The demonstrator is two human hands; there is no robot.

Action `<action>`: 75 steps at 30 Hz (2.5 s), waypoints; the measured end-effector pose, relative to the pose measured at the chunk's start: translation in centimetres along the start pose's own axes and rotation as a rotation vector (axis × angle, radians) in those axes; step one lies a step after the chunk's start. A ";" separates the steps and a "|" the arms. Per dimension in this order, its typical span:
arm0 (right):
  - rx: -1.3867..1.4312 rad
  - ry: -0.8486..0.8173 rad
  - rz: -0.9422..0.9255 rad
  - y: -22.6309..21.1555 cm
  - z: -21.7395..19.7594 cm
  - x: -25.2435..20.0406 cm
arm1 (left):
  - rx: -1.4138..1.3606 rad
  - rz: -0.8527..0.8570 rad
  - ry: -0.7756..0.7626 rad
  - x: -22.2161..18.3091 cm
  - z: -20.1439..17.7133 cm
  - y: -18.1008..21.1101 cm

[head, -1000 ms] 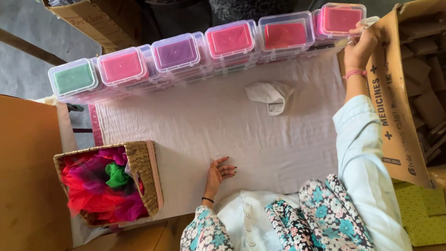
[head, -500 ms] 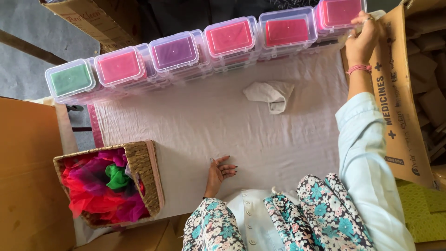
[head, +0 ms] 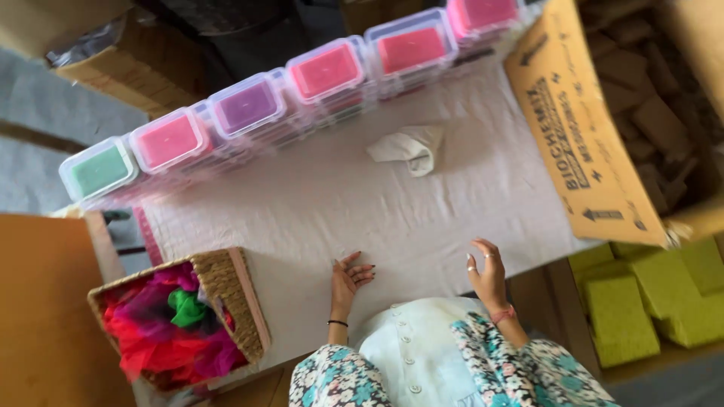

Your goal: The person wipes a small rectangular box with a cloth, then wraps a piece of red net fabric around the box, folding the fabric over its sides. They place the wrapped box into a small clear plastic container, close the lid, and stack it with a row of similar filled containers on the table.

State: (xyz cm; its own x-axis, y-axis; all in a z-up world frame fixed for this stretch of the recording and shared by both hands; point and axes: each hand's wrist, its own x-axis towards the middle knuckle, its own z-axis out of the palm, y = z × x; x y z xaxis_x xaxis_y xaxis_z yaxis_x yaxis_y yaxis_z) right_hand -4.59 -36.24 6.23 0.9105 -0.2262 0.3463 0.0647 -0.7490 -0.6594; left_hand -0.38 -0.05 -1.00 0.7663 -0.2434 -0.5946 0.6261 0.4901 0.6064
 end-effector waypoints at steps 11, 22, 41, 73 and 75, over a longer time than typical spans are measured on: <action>-0.055 0.184 0.007 -2.7 -14.8 9.1 | 0.045 0.033 0.065 0.4 -0.2 -0.8; -0.433 -0.160 -0.004 14.3 -29.2 25.0 | 0.374 0.404 0.715 0.7 6.9 -5.4; -0.540 -0.464 0.134 27.9 -25.2 37.8 | 0.073 0.642 0.927 -1.4 8.2 -13.2; -0.674 -0.264 0.238 25.5 -23.4 35.8 | 0.037 0.592 0.920 -1.7 8.4 -13.0; -0.370 -0.179 0.253 22.5 -25.5 34.8 | -0.007 0.499 0.837 -1.7 6.7 -13.1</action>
State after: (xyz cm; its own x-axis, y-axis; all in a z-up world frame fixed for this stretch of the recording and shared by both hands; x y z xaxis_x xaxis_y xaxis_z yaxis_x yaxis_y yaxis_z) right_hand 18.17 -76.87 20.45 0.9370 -0.3435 0.0632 -0.2882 -0.8627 -0.4155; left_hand -8.92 -11.70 -4.43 0.5911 0.6660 -0.4550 0.2545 0.3813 0.8887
